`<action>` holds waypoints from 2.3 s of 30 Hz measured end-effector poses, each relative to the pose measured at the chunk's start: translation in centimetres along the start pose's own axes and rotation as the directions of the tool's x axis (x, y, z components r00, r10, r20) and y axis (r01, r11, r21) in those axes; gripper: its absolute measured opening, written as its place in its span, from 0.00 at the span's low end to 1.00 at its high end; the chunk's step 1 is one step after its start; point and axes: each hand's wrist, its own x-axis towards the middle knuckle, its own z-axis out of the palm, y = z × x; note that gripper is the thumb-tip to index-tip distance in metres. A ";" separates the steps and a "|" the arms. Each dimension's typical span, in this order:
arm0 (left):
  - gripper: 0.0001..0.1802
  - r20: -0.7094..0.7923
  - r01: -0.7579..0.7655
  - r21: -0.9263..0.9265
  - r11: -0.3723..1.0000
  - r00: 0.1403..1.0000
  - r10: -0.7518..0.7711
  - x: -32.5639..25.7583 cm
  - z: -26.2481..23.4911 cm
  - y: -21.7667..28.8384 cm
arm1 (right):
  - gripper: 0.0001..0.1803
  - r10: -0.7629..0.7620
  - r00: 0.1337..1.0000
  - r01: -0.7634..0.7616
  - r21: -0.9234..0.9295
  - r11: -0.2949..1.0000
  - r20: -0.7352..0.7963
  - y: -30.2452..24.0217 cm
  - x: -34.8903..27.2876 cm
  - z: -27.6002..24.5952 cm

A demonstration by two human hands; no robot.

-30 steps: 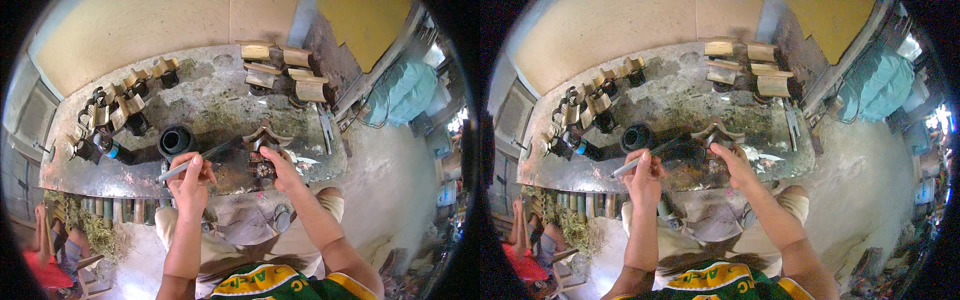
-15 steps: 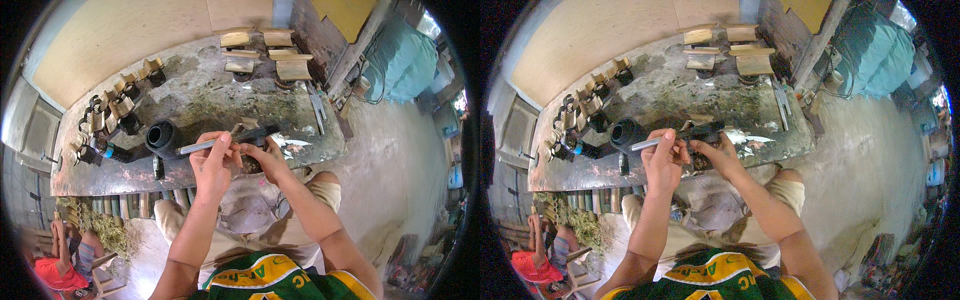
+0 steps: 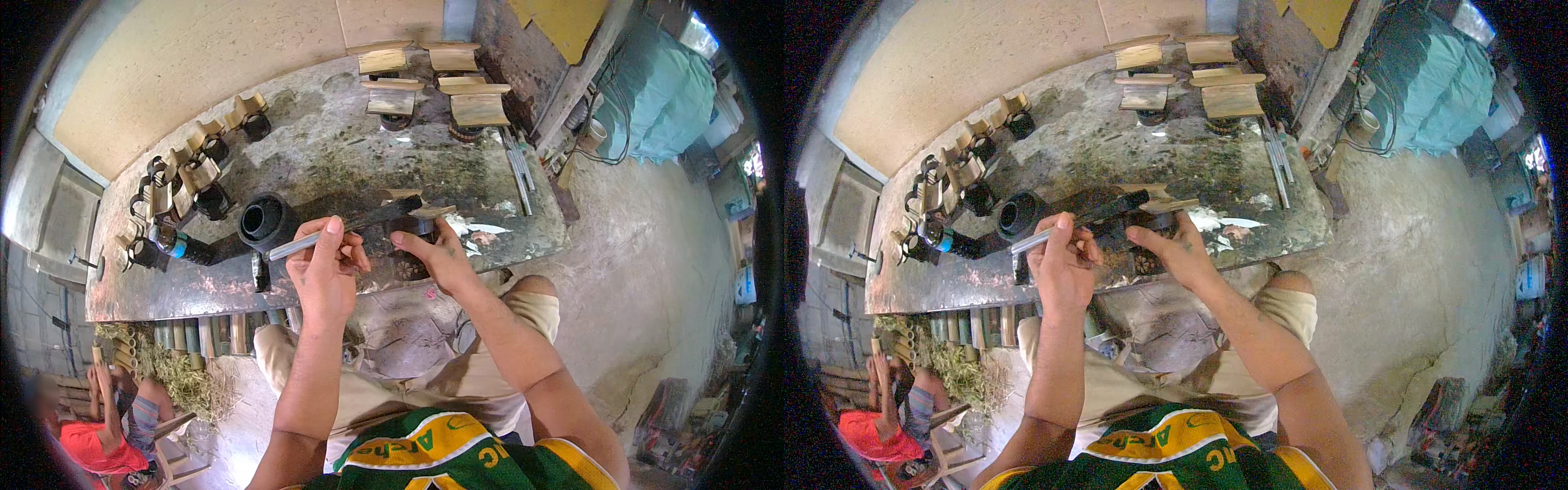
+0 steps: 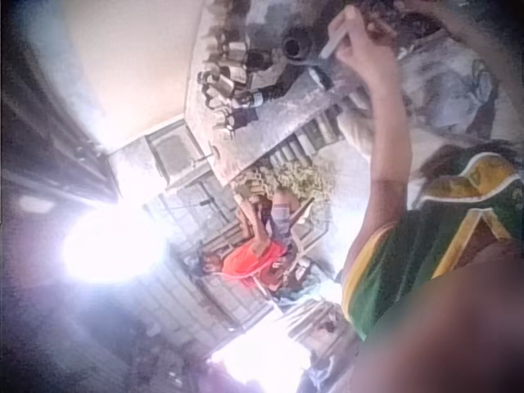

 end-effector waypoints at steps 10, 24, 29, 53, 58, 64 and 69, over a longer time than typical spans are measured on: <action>0.11 -0.046 -0.017 -0.037 0.999 0.999 0.015 0.3 -0.3 0.0 | 0.45 0.137 0.990 -0.139 -0.037 0.990 -0.042 0.8 0.8 -0.8; 0.12 0.016 0.012 0.081 0.997 1.000 -0.014 -0.1 0.9 -2.1 | 0.42 0.144 0.989 -0.144 -0.008 0.989 -0.040 0.2 0.1 -0.5; 0.13 -0.132 -0.021 0.108 0.994 0.991 0.035 0.8 -1.1 -1.1 | 0.42 0.204 0.974 -0.205 -0.002 0.979 -0.096 0.7 0.5 -0.9; 0.11 0.309 -0.144 0.430 0.891 0.951 0.004 3.2 -1.9 3.5 | 0.22 0.345 0.938 -0.346 0.036 0.938 0.042 -0.8 0.1 -0.4; 0.11 0.323 -0.246 0.417 0.875 0.940 0.110 3.8 -2.6 4.1 | 0.21 0.375 0.923 -0.383 0.103 0.918 0.087 -0.8 -0.1 -1.1; 0.11 0.340 -0.159 0.494 0.855 0.940 -0.021 4.6 -1.7 4.6 | 0.27 0.439 0.897 -0.440 0.003 0.898 0.061 -0.7 0.3 -1.1; 0.10 0.357 -0.231 0.399 0.887 0.930 0.082 5.1 -1.1 5.0 | 0.26 0.399 0.907 -0.408 0.047 0.912 0.133 -1.1 -0.1 -1.1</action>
